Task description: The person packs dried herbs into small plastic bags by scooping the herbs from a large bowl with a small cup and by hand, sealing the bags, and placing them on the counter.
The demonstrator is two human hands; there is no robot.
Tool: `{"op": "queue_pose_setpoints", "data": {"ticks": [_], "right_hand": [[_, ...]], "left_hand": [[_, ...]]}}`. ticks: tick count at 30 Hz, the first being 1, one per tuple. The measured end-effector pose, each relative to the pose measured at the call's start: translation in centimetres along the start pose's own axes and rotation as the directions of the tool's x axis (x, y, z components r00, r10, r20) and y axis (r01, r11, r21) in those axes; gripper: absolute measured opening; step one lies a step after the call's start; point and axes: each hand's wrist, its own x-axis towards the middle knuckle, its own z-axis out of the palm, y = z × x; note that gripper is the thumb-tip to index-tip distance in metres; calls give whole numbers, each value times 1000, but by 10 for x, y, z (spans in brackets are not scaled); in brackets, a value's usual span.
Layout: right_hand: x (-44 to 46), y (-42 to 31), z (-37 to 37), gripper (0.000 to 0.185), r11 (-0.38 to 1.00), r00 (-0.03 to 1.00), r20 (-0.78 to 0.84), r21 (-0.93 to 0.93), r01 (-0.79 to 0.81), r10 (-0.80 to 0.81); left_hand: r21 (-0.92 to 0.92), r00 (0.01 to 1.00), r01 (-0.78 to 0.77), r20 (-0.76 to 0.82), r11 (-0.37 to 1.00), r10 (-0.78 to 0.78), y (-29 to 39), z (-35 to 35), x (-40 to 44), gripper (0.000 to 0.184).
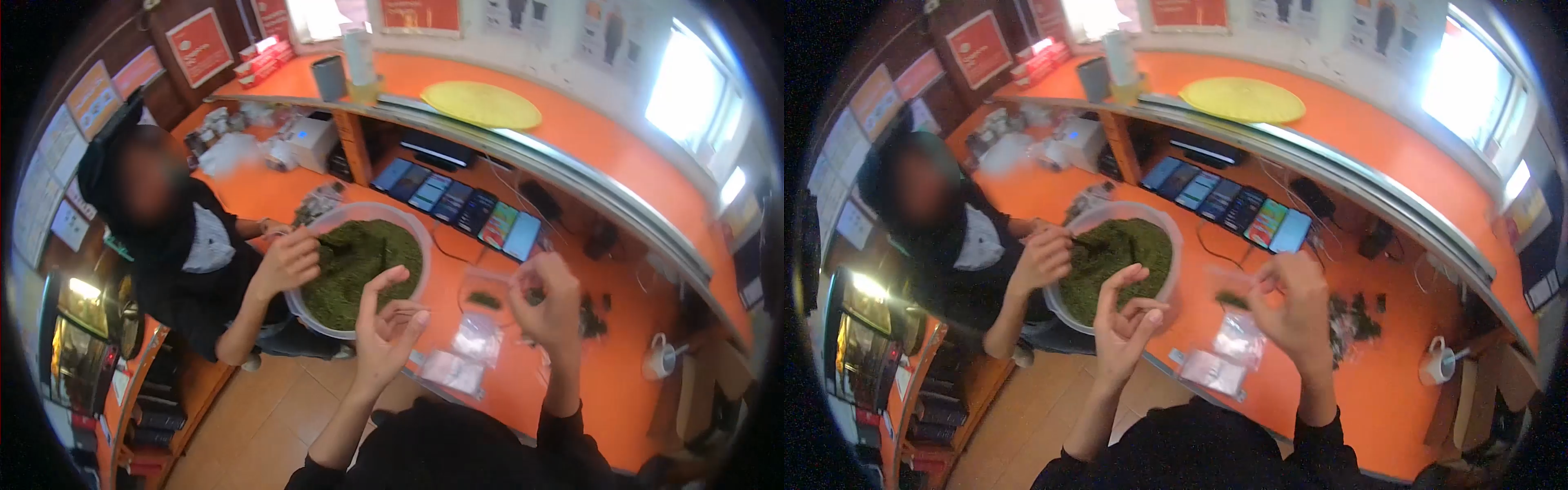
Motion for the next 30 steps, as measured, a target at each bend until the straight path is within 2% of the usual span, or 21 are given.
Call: {"op": "queue_pose_setpoints", "data": {"ticks": [1, 3, 4, 6, 8, 9, 11, 13, 15, 16, 17, 18, 19, 21, 22, 24, 25, 26, 28, 29, 30], "right_hand": [[-6, 1, -7, 15, 1000, 1000, 0, -19, -25, 25], [-14, 1, -17, 17, 968, 999, -50, -251, -20, 7], [-26, 12, -12, 17, 965, 999, -50, -260, -31, 19], [-72, 55, 24, 20, 997, 938, 343, -69, -36, 58], [-122, 88, 70, 21, 993, 882, 464, -115, -34, 84], [-140, 96, 88, 21, 992, 882, 462, -120, -38, 90], [-165, 107, 116, 19, 977, 934, 323, -190, -96, 154], [-175, 120, 126, 17, 976, 932, 308, -164, -146, 191], [-182, 120, 129, 15, 970, 925, 297, -130, -207, 237], [-180, 115, 129, 12, 933, 914, 204, 9, -360, 351], [-176, 111, 128, 10, 861, 875, 128, 160, -483, 467], [-171, 102, 125, 10, 862, 876, 130, 163, -480, 464], [-166, 91, 121, 10, 931, 937, 126, 129, -342, 327], [-158, 68, 119, 12, 985, 984, 162, 144, -93, 69], [-153, 53, 114, 12, 986, 970, 244, 166, -33, -9], [-149, 38, 116, 14, 985, 961, 276, 167, -29, -18], [-148, 40, 119, 14, 985, 960, 280, 174, -24, -26], [-147, 44, 123, 14, 968, 967, 252, 236, -87, 25], [-146, 51, 127, 14, 941, 969, 232, 302, -151, 81], [-146, 55, 126, 14, 859, 881, 404, 331, -391, 245], [-145, 58, 126, 15, 729, 735, 568, 311, -609, 371]], "left_hand": [[56, 999, 39, 23, 998, -40, -5, -2, -5, 19], [122, 986, 85, 132, 989, -101, -28, -19, -14, 17], [159, 980, 99, 157, 982, -124, -37, -22, -19, 11], [234, 964, 120, 207, 965, -170, -54, -28, -29, 5], [364, 921, 160, 280, 918, -271, -65, -34, -36, 22], [401, 906, 239, 236, 884, -351, -67, -33, -39, 34], [406, 877, 303, 234, 862, -419, -73, -39, -42, 36], [414, 845, 366, 227, 834, -484, -93, -54, -48, 38], [349, 835, 401, 242, 847, -494, -119, -71, -55, 31], [352, 834, 400, 241, 846, -496, -125, -72, -55, 31], [273, 789, 536, 176, 799, -589, -132, -69, -56, 25], [181, 727, 654, 118, 734, -677, -136, -63, -56, 24], [180, 730, 653, 112, 736, -674, -138, -56, -55, 24], [-211, 570, 813, 99, 542, -816, -140, -45, -53, 24], [-212, 571, 811, 89, 545, -816, -145, -48, -56, 24], [23, 731, 677, 97, 736, -675, -164, -58, -59, 20], [16, 769, 635, 79, 772, -634, -168, -65, -62, 15], [12, 773, 631, 71, 775, -630, -173, -71, -65, 15], [127, 845, 480, 199, 868, -496, -172, -79, -68, 21], [126, 846, 481, 191, 867, -497, -172, -82, -70, 21], [235, 848, 442, 205, 865, -489, -172, -85, -70, 19]]}}
